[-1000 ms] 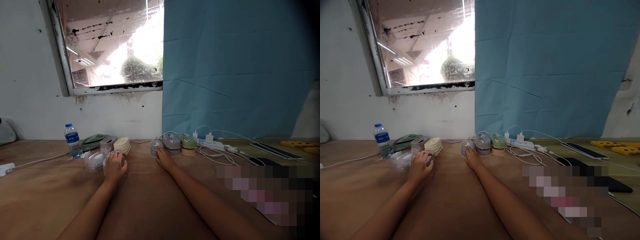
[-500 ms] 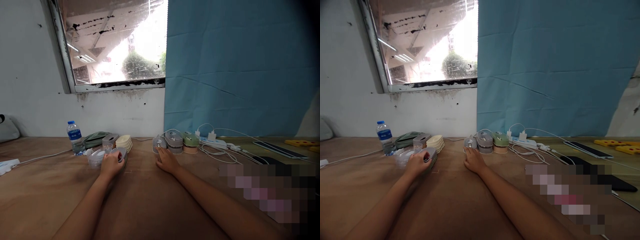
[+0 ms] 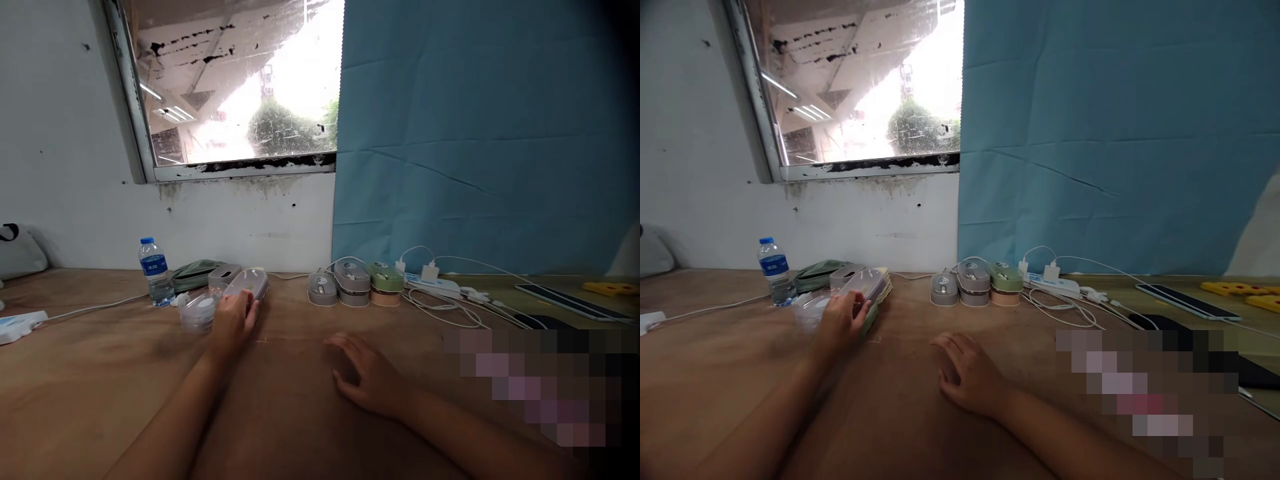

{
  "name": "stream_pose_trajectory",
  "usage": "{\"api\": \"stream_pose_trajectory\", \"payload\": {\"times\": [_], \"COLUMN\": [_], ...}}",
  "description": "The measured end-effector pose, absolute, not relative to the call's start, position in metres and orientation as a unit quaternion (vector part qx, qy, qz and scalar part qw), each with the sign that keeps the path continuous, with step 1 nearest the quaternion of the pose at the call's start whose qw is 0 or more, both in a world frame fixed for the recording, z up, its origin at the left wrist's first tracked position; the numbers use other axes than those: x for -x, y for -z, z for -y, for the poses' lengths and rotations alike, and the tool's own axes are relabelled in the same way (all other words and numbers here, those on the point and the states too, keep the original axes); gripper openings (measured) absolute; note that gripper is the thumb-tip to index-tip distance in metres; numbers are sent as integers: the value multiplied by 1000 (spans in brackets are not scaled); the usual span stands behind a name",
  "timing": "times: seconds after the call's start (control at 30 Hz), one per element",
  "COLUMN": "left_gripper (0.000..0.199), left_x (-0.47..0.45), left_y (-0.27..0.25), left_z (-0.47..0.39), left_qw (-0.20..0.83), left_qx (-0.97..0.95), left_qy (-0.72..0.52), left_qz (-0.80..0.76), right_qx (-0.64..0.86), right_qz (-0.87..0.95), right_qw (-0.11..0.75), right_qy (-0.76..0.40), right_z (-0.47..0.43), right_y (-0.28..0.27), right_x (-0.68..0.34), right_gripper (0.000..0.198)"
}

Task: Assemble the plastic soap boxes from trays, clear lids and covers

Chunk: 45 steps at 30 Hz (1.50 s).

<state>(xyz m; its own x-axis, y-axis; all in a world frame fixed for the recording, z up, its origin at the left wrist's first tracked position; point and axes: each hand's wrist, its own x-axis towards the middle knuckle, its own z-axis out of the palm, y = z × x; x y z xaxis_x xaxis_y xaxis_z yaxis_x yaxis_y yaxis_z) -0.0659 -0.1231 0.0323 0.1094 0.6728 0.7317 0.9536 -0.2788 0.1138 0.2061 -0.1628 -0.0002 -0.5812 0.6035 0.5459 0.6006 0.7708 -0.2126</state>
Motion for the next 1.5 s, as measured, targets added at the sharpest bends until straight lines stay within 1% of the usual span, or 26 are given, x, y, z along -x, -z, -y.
{"api": "stream_pose_trajectory", "payload": {"times": [0.07,0.13,0.23,0.3,0.37,0.47,0.53,0.63,0.7,0.77,0.83,0.87,0.97,1.03,1.27,1.4,1.5], "left_gripper": [15,14,14,14,14,15,14,21,31,22,18,19,31,33,26,15,10], "left_x": [51,32,7,-4,-10,-12,-11,-5,5,20,38,47,69,78,85,84,72], "left_y": [-29,-24,-14,-9,-4,-2,-5,-19,-31,-42,-49,-51,-50,-45,-38,-46,-53], "left_z": [130,138,149,154,156,158,159,150,133,106,74,58,19,5,-7,-3,12], "left_qw": [162,91,-22,-81,-120,-155,-166,-161,-134,-92,-12,27,40,36,27,32,46], "left_qx": [743,779,841,872,890,906,919,930,910,859,792,754,711,700,695,684,674], "left_qy": [395,422,406,374,348,314,283,253,297,365,382,365,342,323,304,348,404], "left_qz": [515,454,356,304,268,237,219,212,257,348,476,546,613,636,651,641,617], "right_qx": [357,371,395,422,454,449,425,414,415,430,448,454,457,461,478,490,496], "right_qz": [872,853,838,837,838,853,857,847,840,832,826,824,820,818,802,786,771], "right_qw": [336,365,377,346,298,224,208,225,228,223,217,214,217,224,265,296,340], "right_qy": [-6,-4,-12,-26,-52,-146,-205,-247,-265,-268,-264,-263,-266,-261,-242,-232,-210], "right_z": [167,169,168,167,165,166,169,175,178,180,180,180,179,178,173,170,168], "right_y": [0,-1,-4,-7,-8,-6,-3,1,2,1,1,1,2,2,4,6,6], "right_x": [-212,-216,-224,-231,-240,-255,-261,-261,-257,-255,-254,-255,-257,-258,-259,-261,-261], "right_gripper": [51,56,63,65,67,72,72,68,62,58,58,59,60,60,58,57,56]}}
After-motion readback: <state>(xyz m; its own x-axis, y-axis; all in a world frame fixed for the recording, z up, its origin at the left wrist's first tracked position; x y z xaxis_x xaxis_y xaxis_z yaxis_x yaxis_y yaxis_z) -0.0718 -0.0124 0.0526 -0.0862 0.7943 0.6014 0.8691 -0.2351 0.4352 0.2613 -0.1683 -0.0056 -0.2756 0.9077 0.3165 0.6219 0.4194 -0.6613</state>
